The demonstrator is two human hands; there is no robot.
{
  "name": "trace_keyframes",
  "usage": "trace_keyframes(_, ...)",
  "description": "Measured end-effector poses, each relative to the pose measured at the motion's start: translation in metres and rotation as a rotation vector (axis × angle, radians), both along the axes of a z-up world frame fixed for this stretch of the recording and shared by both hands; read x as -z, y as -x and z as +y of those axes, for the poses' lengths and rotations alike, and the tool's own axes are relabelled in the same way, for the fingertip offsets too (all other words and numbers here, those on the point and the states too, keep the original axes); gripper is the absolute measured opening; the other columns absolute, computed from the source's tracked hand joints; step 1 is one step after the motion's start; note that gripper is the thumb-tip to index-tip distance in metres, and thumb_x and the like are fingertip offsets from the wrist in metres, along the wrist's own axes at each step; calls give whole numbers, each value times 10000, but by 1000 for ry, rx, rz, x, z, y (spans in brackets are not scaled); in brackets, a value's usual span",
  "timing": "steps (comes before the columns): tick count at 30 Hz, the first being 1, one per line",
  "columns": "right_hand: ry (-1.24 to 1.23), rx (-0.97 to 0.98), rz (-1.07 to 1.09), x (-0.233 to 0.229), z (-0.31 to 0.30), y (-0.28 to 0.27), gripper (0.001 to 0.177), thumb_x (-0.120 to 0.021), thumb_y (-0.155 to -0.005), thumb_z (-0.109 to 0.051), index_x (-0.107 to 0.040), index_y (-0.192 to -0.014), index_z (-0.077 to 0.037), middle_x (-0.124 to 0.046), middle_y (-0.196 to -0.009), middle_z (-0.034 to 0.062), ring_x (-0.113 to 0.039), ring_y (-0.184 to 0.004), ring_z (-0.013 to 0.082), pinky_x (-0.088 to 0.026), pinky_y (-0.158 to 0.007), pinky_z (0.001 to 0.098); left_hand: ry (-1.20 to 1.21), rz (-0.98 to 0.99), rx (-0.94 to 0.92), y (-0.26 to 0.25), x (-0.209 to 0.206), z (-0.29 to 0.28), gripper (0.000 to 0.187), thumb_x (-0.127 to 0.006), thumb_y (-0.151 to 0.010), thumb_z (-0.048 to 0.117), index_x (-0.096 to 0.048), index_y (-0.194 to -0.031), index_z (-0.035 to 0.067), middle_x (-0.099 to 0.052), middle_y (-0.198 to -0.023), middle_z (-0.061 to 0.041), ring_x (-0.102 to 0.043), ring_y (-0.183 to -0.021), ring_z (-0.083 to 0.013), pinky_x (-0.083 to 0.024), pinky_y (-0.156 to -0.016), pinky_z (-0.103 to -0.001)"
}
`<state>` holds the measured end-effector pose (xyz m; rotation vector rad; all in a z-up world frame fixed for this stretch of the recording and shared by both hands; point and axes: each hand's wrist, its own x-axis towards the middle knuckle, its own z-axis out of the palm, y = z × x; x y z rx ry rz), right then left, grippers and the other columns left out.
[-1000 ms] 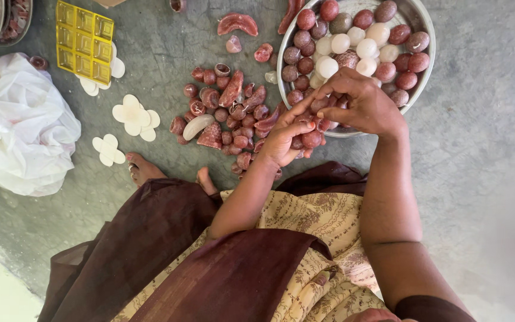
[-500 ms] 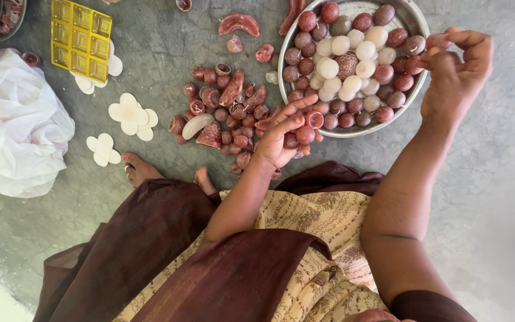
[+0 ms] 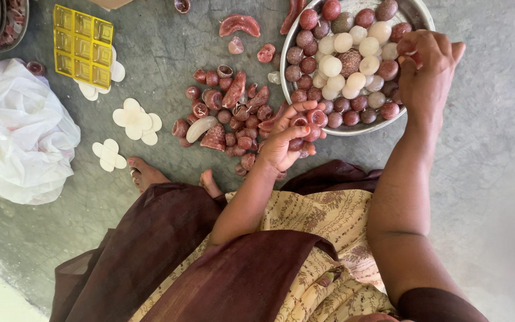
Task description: The person sits on the floor and peels reddish-brown fruits by hand, removing the outer skin to reveal the white interior. The peeled fruits are placed into a metal bowl, while the discarded skins accumulate on the floor.
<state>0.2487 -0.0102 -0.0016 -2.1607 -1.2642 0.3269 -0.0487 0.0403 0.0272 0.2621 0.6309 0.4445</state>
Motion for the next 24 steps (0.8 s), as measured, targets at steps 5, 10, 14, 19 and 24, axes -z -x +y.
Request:
trace_keyframes(5,-24,-56,-6,6,1,4,535,-554,-776,172,-721,-1212,-90,-724,-1227,36,-471,-1114,322,-428,-1033,423,-39,29,-13,-8,9,-7,452,-730,-965,43,-569,-1385,83,-617,-1370,-132,-689,-963,-233,-559,-618,-307)
trace_keyframes(10,-37,-57,-19,6,3,5,599,-526,-766,182,-729,-1262,-85,-727,-1246,44,-476,-1106,316,-417,-1035,417,12,77,-18,-10,11,-13,383,-724,-985,93,-574,-1338,91,-618,-1316,-113,-678,-926,-227,-517,-603,-300)
trace_keyframes(14,-6,-20,10,11,1,6,546,-531,-811,192,-735,-1234,-86,-743,-1302,27,-487,-1101,304,-423,-1045,407,88,38,-41,-11,7,-10,331,-642,-1000,157,-577,-1314,76,-612,-1354,-119,-690,-913,-250,-536,-612,-320)
trace_keyframes(19,-61,-58,-23,17,-2,3,578,-512,-762,196,-730,-1232,-61,-708,-1330,106,-508,-1151,303,-422,-1053,411,10,3,-19,-13,4,-10,422,-632,-926,101,-592,-1346,81,-607,-1332,-124,-711,-1000,-281,-581,-672,-348)
trace_keyframes(24,-113,-51,-12,-3,7,9,554,-530,-777,197,-743,-1226,-48,-703,-1324,135,-499,-1148,310,-443,-1024,410,-13,74,-49,-18,8,-13,403,-692,-970,14,-598,-1359,66,-619,-1256,-101,-710,-1027,-241,-620,-738,-370)
